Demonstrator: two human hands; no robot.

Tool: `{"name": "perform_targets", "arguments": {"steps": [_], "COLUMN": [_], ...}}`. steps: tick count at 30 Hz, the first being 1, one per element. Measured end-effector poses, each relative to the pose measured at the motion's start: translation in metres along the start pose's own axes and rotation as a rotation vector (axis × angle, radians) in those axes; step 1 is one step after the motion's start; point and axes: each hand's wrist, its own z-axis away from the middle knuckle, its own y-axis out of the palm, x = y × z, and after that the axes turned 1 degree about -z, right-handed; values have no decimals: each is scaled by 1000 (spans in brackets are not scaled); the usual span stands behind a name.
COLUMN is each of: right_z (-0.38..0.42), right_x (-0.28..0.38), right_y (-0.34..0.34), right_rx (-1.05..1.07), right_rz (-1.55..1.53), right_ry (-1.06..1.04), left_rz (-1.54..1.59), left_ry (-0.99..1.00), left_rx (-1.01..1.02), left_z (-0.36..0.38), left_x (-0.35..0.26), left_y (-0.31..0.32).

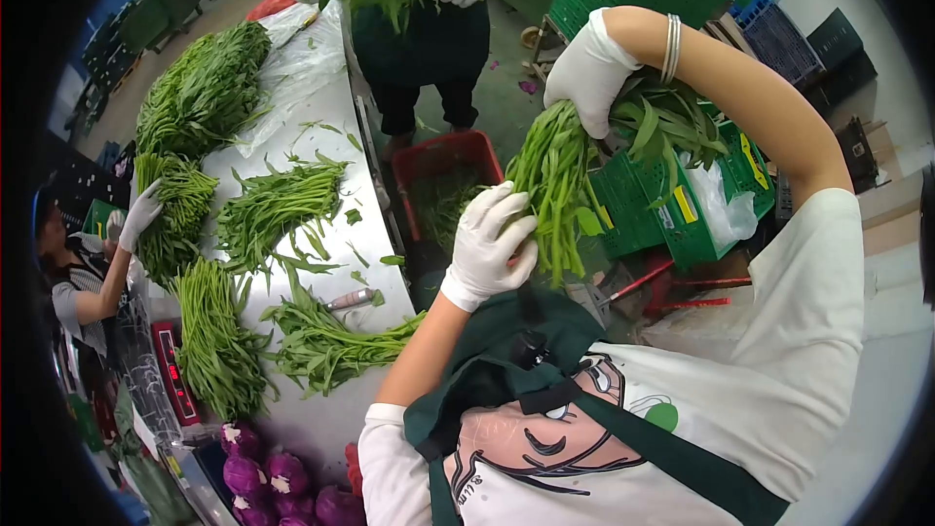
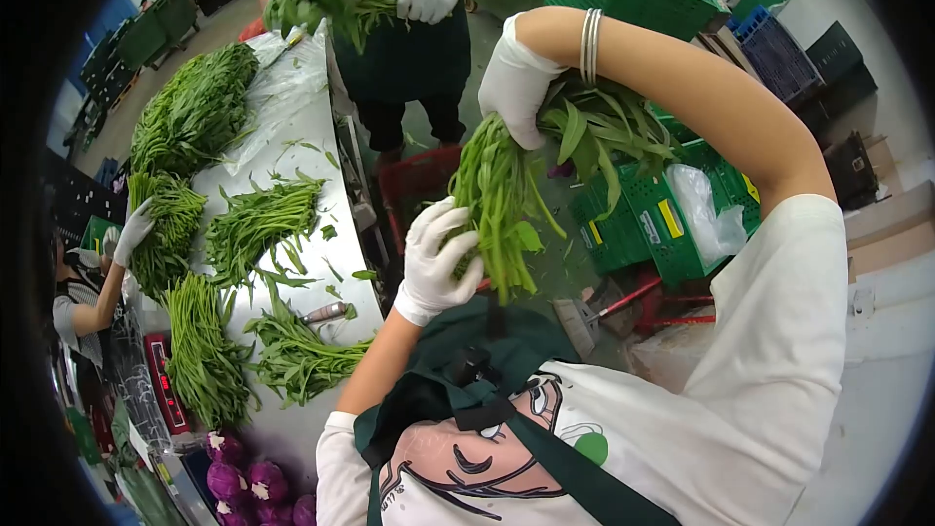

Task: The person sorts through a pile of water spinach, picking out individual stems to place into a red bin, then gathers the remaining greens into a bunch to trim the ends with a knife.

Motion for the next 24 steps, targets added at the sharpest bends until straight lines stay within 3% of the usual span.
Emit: {"name": "perform_targets", "arguments": {"steps": [2,6,8,10,12,14,15,17,19,20,23,24], "right_z": [0,3,10,22,32,51,62,73,66,63,66,65], "right_x": [-7,-7,-1,-2,-16,-19,-11,-2,-17,-22,-12,-12], "right_y": [-1,-7,-11,-15,-24,-24,-21,-15,-5,-2,2,3], "right_rx": [-9,-7,-60,-108,-152,-232,-273,-316,-404,-449,-521,-550], "right_rz": [-98,-122,25,72,27,-144,-201,-307,-265,-244,-289,-314], "right_ry": [-28,-107,-24,34,57,58,58,50,-141,-240,-446,-533], "left_rz": [31,30,70,-114,-232,-50,-16,57,44,119,1211,1547], "left_ry": [-51,-118,-187,-169,-167,-666,-668,-686,-647,-719,-822,-861], "left_rx": [-91,2,105,436,638,703,773,589,358,529,241,187], "left_z": [-10,-30,-34,-32,11,60,63,59,59,60,78,44], "left_x": [-4,-6,-13,-20,2,23,28,30,35,39,71,56], "left_y": [-9,-8,-6,-6,18,28,20,12,12,11,59,52]}}
